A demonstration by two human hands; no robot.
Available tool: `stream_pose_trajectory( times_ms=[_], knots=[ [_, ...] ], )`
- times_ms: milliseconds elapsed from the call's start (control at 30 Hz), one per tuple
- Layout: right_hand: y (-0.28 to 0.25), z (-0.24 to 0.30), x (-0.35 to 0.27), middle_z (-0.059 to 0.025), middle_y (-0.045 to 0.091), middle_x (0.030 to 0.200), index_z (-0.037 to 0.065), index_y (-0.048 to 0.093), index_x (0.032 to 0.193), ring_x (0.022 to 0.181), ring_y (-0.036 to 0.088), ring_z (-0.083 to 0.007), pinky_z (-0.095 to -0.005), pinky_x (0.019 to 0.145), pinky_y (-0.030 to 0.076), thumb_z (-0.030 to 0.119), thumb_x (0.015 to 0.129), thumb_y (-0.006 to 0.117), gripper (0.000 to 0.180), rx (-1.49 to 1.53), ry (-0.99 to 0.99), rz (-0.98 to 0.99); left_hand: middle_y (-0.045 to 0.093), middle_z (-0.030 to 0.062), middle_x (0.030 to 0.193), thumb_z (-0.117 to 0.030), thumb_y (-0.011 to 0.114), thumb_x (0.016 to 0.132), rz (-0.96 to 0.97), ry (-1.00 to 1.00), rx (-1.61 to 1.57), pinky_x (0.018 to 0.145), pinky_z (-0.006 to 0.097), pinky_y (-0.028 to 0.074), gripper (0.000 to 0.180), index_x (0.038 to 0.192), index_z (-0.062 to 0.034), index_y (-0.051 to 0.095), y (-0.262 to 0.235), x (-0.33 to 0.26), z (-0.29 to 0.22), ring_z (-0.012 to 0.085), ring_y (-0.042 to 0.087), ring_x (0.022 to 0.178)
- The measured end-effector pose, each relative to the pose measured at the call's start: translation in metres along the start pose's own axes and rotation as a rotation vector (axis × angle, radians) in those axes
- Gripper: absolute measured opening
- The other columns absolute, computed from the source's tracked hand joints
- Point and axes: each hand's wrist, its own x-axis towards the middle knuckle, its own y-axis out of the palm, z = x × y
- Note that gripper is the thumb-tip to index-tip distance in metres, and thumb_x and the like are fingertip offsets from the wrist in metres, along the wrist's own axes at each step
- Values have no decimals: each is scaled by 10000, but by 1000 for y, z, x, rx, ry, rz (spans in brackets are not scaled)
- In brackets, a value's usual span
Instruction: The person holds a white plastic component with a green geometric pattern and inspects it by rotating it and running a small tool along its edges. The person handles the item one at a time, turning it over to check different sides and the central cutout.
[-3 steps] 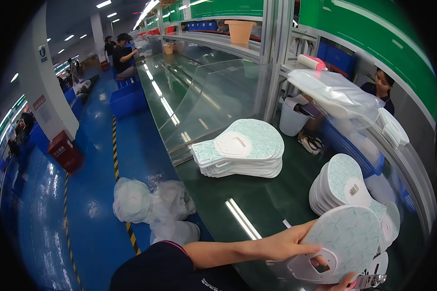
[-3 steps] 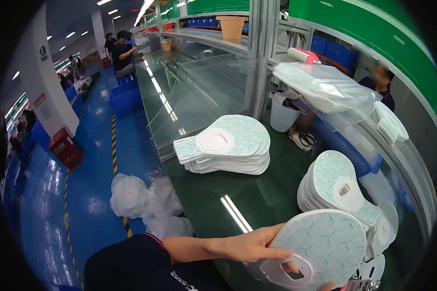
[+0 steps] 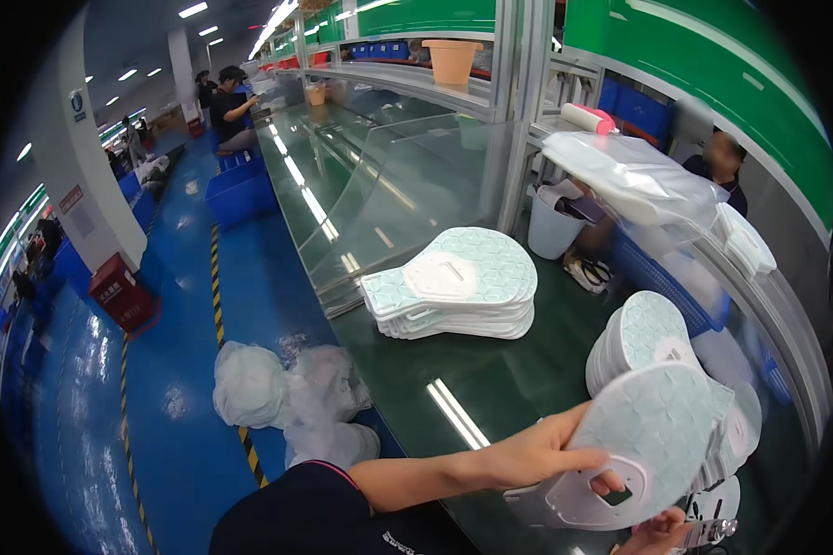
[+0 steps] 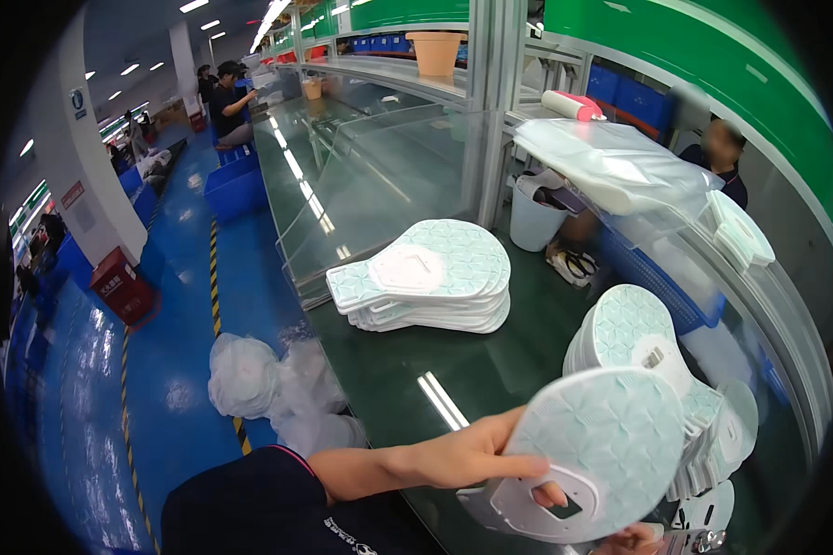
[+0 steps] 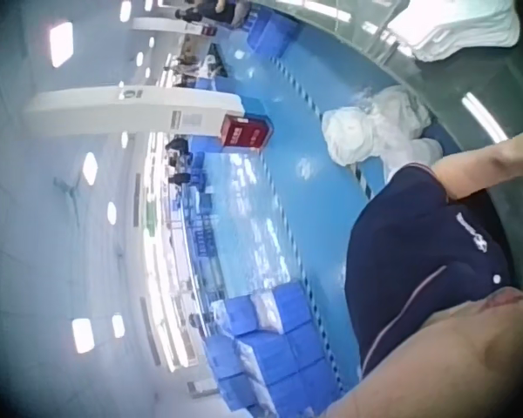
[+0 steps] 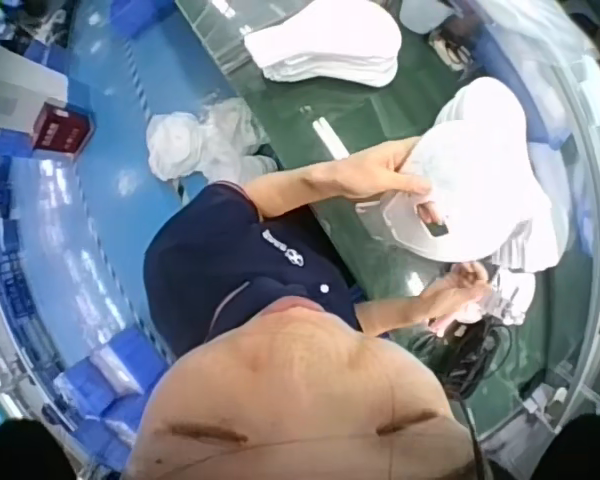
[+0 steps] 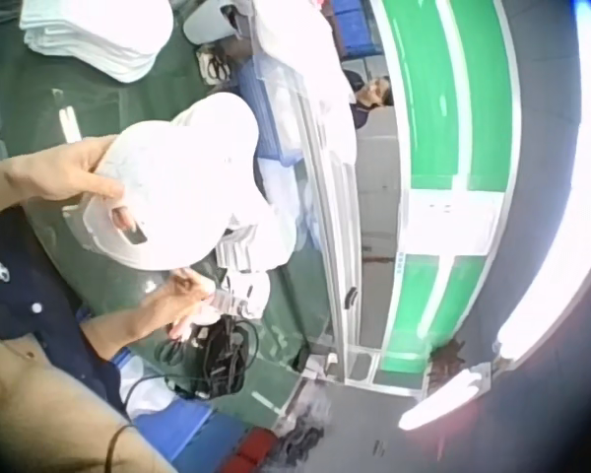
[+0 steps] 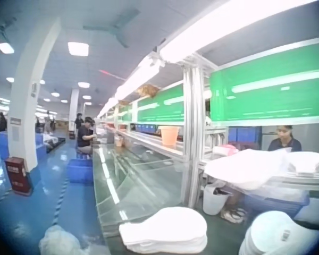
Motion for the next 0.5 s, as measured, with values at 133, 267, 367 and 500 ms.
stream_pose_trajectory(
  times_ms=[133,267,367,500],
  knots=[
    [3,23,4,-129,492,716,-41,441,842,472,419,-121,-206,443,373,74,780,444,131,-299,-55,-57,533,137,879,-52,420,803,-67,76,-64,672,266,443,408,1158,-10,224,4,4,-15,162,541,775],
    [28,18,1,-125,309,1205,46,221,1220,1054,360,-257,-361,854,307,399,792,386,579,-216,-136,91,505,172,938,-21,402,801,-90,59,-39,689,299,456,398,1147,9,208,4,1,-10,207,548,800],
    [32,22,-16,-152,331,1181,-7,223,1200,1048,369,-276,-365,824,338,388,745,474,653,603,158,368,513,165,931,-19,410,797,-57,6,-26,725,297,434,415,1154,11,201,17,4,-6,198,545,808],
    [35,14,-33,-181,446,1045,-74,295,1121,945,451,-292,-375,789,366,310,754,459,556,823,259,353,504,133,967,-15,447,778,-12,-99,117,797,278,378,477,1175,4,183,21,1,2,162,510,873]
  ],
)
